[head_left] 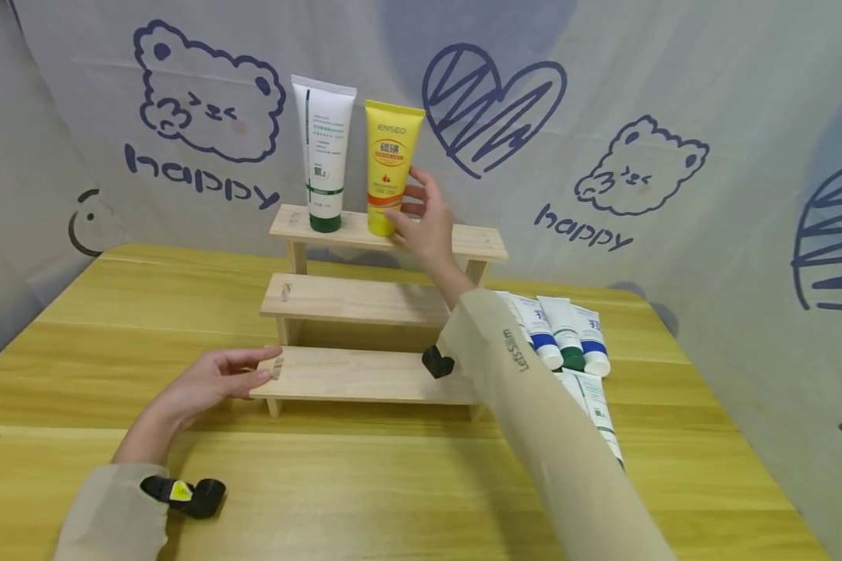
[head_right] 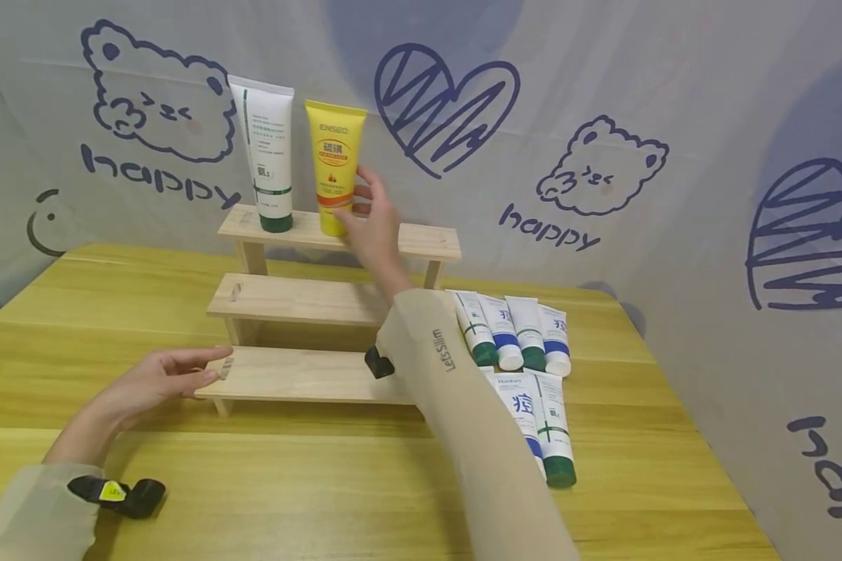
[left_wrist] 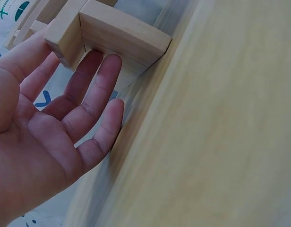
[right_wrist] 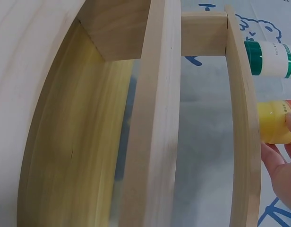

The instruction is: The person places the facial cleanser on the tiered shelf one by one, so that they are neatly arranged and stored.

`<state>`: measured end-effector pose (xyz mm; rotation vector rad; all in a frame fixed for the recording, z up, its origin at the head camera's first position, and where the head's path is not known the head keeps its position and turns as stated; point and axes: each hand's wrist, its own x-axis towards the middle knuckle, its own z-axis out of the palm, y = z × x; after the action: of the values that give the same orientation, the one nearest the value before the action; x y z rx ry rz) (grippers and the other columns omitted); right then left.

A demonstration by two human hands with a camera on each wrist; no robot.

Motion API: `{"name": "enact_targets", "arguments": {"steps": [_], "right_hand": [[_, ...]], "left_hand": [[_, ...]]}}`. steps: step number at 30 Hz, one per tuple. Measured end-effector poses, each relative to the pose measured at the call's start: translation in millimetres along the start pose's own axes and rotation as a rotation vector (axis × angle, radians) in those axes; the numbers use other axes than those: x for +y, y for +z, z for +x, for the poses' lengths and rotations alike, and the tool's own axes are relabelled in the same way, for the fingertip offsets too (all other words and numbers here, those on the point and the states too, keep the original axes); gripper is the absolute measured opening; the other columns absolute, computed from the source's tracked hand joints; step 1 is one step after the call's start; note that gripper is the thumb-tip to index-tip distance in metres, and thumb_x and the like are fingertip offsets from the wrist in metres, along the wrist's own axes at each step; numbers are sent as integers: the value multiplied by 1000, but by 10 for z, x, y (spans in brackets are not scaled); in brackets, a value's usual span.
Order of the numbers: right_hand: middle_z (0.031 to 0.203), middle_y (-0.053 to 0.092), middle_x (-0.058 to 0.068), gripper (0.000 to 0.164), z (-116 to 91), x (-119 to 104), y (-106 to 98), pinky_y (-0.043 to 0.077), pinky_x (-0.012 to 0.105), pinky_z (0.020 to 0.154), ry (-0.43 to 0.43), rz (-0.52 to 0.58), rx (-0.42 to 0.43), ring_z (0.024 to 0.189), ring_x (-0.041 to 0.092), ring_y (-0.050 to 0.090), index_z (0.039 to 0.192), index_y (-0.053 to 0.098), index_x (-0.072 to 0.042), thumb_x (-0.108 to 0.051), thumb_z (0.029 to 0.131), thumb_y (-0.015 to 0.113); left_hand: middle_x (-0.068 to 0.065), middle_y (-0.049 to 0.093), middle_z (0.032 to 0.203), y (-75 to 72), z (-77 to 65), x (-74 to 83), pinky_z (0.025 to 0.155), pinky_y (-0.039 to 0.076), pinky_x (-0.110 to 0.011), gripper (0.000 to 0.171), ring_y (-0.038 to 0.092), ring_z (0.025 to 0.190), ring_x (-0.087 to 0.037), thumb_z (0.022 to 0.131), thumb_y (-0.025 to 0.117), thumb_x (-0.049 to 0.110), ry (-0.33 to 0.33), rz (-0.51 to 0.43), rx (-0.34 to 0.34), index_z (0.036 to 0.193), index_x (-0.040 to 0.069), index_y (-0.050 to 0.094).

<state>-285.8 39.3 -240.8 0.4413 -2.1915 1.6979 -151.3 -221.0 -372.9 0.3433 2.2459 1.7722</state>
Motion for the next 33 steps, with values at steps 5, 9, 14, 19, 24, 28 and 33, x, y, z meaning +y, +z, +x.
{"name": "enact_targets", "arguments": {"steps": [5,9,14,19,24,28,33], "right_hand": [[114,56,14,57,-6,-38,18,46,24,79,33,21,-12,93,24,57,128,42,-6,5,77,65],[115,56,12,59,-1,-36,14,45,23,80,60,32,-23,95,23,57,130,41,-7,5,77,65],[116,56,13,61,-21,-28,-14,45,24,80,74,64,-33,98,23,56,131,38,-6,7,78,64],[117,55,13,58,-63,-16,-61,46,23,79,35,50,-40,100,24,55,130,38,-3,3,78,65],[115,56,14,54,-120,-1,-135,45,23,80,-3,56,-24,101,28,54,126,42,-1,2,78,66],[111,57,17,49,-160,23,-205,45,24,81,-23,73,10,99,28,55,122,45,1,4,78,65],[108,56,23,42,-207,79,-299,45,26,80,-47,110,46,96,31,55,117,47,7,8,78,63]], "left_hand": [[-25,32,135,3,1,9,70,49,-31,50,50,88,-12,89,57,17,0,1,-1,130,-6,40],[-25,30,136,4,-1,4,70,49,-31,50,50,90,-12,89,56,17,5,4,-7,130,-6,40],[-26,31,136,6,1,-3,71,49,-32,50,51,91,-12,89,56,17,13,2,-11,130,-6,40],[-27,30,135,11,9,-2,70,49,-31,50,52,90,-11,89,56,16,13,-1,-7,130,-7,40],[-26,31,135,15,18,-5,70,49,-31,50,52,90,-12,89,57,17,10,1,-6,129,-7,40],[-26,33,134,16,20,-5,70,49,-31,50,52,90,-12,89,57,17,7,-1,-6,130,-7,40],[-26,36,132,10,16,-15,68,49,-30,50,52,89,-11,89,57,18,11,11,1,130,-7,40]]}}
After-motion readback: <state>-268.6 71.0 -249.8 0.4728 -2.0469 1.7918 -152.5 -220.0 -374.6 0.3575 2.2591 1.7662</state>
